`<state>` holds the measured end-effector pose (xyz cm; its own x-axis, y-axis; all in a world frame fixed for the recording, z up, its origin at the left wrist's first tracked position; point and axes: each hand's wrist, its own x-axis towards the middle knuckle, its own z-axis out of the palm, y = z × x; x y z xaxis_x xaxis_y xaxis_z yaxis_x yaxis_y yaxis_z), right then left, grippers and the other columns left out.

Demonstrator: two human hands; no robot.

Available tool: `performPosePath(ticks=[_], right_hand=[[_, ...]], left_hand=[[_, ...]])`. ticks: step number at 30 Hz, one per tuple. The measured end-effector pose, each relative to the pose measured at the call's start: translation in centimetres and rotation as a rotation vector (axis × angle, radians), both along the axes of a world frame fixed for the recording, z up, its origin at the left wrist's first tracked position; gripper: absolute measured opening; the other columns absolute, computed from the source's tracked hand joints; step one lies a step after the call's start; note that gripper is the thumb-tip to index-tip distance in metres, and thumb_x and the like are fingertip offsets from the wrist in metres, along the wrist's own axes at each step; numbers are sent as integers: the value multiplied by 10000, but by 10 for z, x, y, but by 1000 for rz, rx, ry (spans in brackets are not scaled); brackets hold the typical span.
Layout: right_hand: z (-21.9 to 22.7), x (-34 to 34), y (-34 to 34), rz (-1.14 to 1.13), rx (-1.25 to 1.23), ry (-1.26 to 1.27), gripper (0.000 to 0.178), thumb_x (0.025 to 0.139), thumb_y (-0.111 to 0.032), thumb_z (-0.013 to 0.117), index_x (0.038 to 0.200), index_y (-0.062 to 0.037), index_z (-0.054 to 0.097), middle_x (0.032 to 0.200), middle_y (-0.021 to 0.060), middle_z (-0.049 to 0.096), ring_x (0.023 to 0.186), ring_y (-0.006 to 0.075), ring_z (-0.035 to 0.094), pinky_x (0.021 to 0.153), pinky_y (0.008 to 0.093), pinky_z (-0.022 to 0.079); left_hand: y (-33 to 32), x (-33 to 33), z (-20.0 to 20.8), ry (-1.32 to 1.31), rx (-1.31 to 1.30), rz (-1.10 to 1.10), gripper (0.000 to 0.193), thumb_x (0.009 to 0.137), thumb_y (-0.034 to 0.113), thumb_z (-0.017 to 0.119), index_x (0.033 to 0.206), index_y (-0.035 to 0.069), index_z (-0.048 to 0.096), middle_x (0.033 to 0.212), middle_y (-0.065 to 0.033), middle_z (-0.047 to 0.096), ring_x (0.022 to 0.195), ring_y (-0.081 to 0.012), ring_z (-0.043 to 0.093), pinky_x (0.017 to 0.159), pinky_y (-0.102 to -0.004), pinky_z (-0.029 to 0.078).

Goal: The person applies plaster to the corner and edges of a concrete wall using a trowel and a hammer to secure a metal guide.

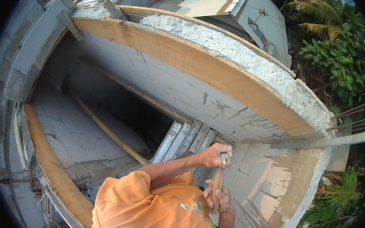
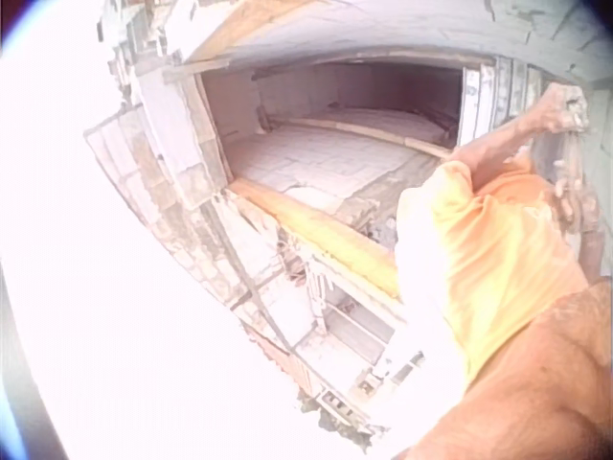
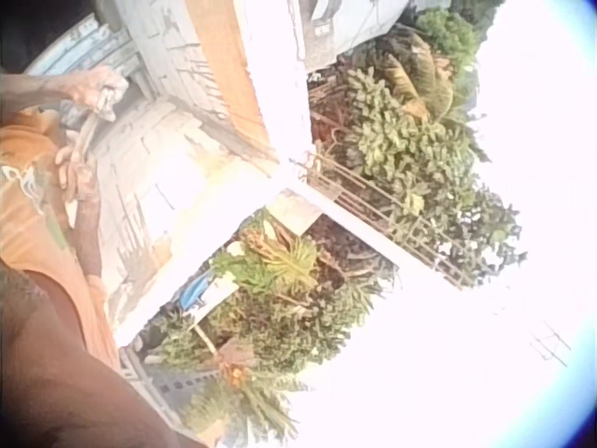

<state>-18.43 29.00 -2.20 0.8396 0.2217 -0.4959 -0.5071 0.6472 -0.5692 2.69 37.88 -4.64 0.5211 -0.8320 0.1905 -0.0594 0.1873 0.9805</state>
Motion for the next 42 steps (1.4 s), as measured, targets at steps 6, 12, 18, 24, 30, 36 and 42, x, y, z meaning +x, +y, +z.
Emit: performPosePath(ticks=[6,12,18,24,30,36,42], right_hand=[[13,0,14,-305,372,-114,746,856,-332,745,1373,66,384,798,120,582,483,157,559,398,272,442],[52,15,2,-481,-391,29,694,843,-269,759,1351,62,422,746,62,537,473,129,534,386,260,414],[65,16,-36,-660,-1049,95,513,905,-235,701,1243,70,465,715,40,511,466,105,501,404,253,409],[60,-1,-86,-1066,-1660,120,457,901,-182,708,1207,53,463,732,45,523,544,110,541,441,254,433],[60,35,-114,-1118,-1378,-148,457,875,-129,730,1210,57,481,771,70,577,639,116,590,479,244,457],[11,74,-132,-1096,-1158,9,394,872,-180,743,1111,42,523,745,56,571,524,113,543,470,243,431],[-37,107,-170,-1148,-1250,43,367,886,-260,739,1002,16,527,667,24,528,478,103,489,451,246,407]], left_hand=[[-16,2,14,6,-105,-89,367,710,150,848,754,67,493,801,-19,554,739,-150,508,643,-326,401],[-21,45,55,-472,43,-101,739,700,201,811,1342,92,461,1332,-152,495,1260,-327,452,1060,-447,383],[5,135,121,-859,80,329,862,683,228,855,1426,111,435,1465,-148,446,1371,-361,394,1128,-487,358],[-47,197,158,-1253,86,559,720,762,314,801,1399,168,498,1473,-108,446,1394,-319,367,1151,-488,339],[-86,219,132,-1383,476,475,699,850,562,642,1403,155,508,1494,-119,423,1387,-313,375,1182,-495,259],[-88,218,124,-1460,583,430,905,726,756,579,1390,146,517,1504,-128,406,1397,-309,366,1191,-501,240],[-92,216,125,-1512,654,403,1024,603,779,641,1450,241,439,1548,-79,342,1435,-281,302,1215,-482,211]])
